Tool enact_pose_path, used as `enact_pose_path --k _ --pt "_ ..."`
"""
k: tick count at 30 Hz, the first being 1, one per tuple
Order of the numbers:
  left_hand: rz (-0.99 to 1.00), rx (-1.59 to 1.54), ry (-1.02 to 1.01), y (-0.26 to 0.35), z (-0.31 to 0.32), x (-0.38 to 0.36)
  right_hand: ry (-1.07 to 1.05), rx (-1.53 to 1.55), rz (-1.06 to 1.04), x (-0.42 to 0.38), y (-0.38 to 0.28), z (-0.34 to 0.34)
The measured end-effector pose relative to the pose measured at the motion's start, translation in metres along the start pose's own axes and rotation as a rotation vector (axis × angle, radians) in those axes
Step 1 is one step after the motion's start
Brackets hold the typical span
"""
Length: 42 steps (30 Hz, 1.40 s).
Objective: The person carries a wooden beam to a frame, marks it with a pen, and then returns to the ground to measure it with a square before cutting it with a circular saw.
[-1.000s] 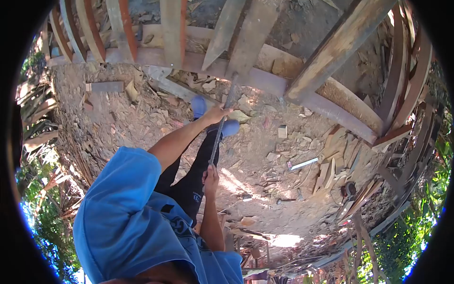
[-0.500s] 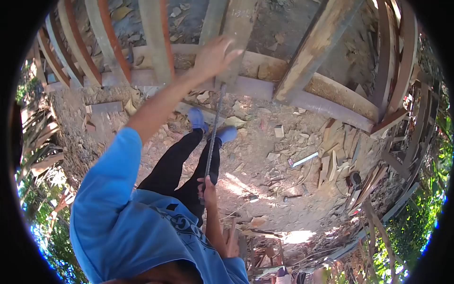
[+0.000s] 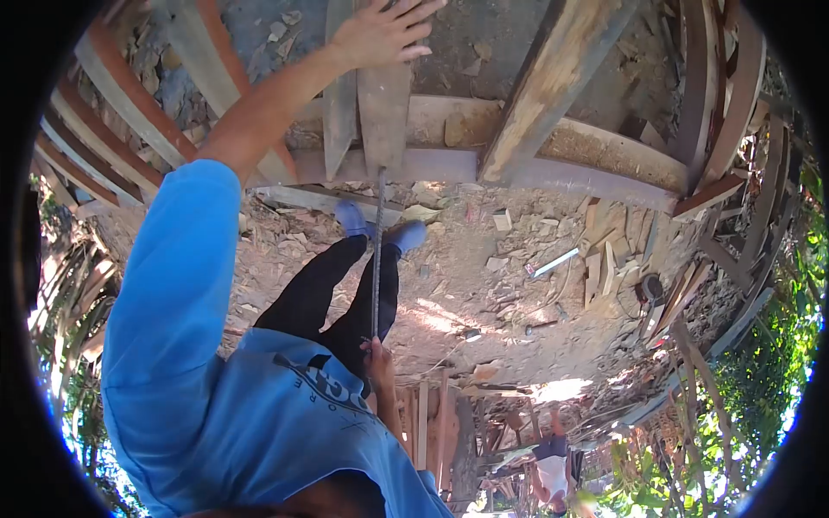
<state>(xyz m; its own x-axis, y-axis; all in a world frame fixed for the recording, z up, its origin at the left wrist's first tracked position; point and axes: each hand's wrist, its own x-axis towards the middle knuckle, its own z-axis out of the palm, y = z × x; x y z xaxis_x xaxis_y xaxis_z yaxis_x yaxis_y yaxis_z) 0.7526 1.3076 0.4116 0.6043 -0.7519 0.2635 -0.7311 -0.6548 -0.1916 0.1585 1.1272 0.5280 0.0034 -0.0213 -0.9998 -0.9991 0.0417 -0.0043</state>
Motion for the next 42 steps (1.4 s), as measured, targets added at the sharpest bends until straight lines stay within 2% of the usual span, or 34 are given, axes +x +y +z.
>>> enact_pose_path --k 1,4,7,9,11,13,15,19,21,23,25,27,28,30,32,34,38,40,42 --pt "-0.007 -0.01 -0.011 -0.003 0.001 0.002 0.017 0.001 -0.053 0.001 0.004 0.0" --pt "-0.018 -0.028 -0.042 0.0 0.006 0.001 -0.045 0.165 0.058 -0.009 -0.011 0.0" --pt "-0.013 -0.011 -0.052 -0.002 0.006 0.001 0.012 0.072 0.052 -0.023 -0.036 0.006" --pt "-0.013 -0.012 -0.048 -0.002 0.009 0.003 0.004 -0.054 -0.117 -0.017 -0.027 0.003" --pt "-0.007 -0.003 -0.036 0.0 0.009 0.003 0.01 -0.071 -0.063 -0.027 -0.021 0.005" --pt "-0.002 0.043 -0.045 -0.009 0.005 0.004 0.01 0.001 0.181 -0.053 -0.076 0.013" --pt "0.002 0.061 -0.074 -0.001 -0.001 0.004 0.064 -0.162 -0.02 -0.063 -0.064 0.021" --pt "-0.015 -0.019 -0.041 -0.001 0.009 0.003 0.079 -0.341 -0.061 -0.044 -0.05 0.016" --pt "-0.013 -0.026 -0.034 -0.003 0.011 0.004 0.059 -0.309 0.019 -0.046 -0.067 0.015" --pt "-0.009 -0.015 -0.025 -0.003 0.012 0.002 0.037 -0.211 0.188 -0.056 -0.087 0.016" --pt "-0.013 -0.042 -0.009 -0.002 0.013 0.002 0.037 -0.358 0.033 -0.069 -0.093 0.016" --pt "-0.023 -0.024 -0.011 -0.003 0.014 0.001 -0.001 -0.437 -0.004 -0.078 -0.112 0.02" --pt "-0.015 -0.051 -0.016 0.005 0.014 0.001 -0.019 -0.439 0.059 -0.09 -0.124 0.017" --pt "-0.01 -0.049 -0.018 -0.003 0.017 0.001 0.02 -0.508 -0.099 -0.085 -0.127 0.018" --pt "-0.008 -0.045 -0.013 -0.006 0.017 0.001 0.137 -0.625 -0.5 -0.081 -0.109 0.021" --pt "-0.006 -0.056 -0.005 -0.006 0.016 0.0 0.044 -0.569 -0.3 -0.082 -0.118 0.015" --pt "0.004 -0.021 -0.056 -0.008 0.007 0.0 -0.051 -0.429 0.05 -0.109 -0.18 0.028" --pt "0.001 -0.069 -0.068 0.003 0.006 0.001 -0.058 -0.501 -0.049 -0.118 -0.16 0.027" --pt "0.001 -0.068 -0.038 -0.007 0.014 -0.001 -0.062 -0.483 -0.051 -0.109 -0.187 0.037"
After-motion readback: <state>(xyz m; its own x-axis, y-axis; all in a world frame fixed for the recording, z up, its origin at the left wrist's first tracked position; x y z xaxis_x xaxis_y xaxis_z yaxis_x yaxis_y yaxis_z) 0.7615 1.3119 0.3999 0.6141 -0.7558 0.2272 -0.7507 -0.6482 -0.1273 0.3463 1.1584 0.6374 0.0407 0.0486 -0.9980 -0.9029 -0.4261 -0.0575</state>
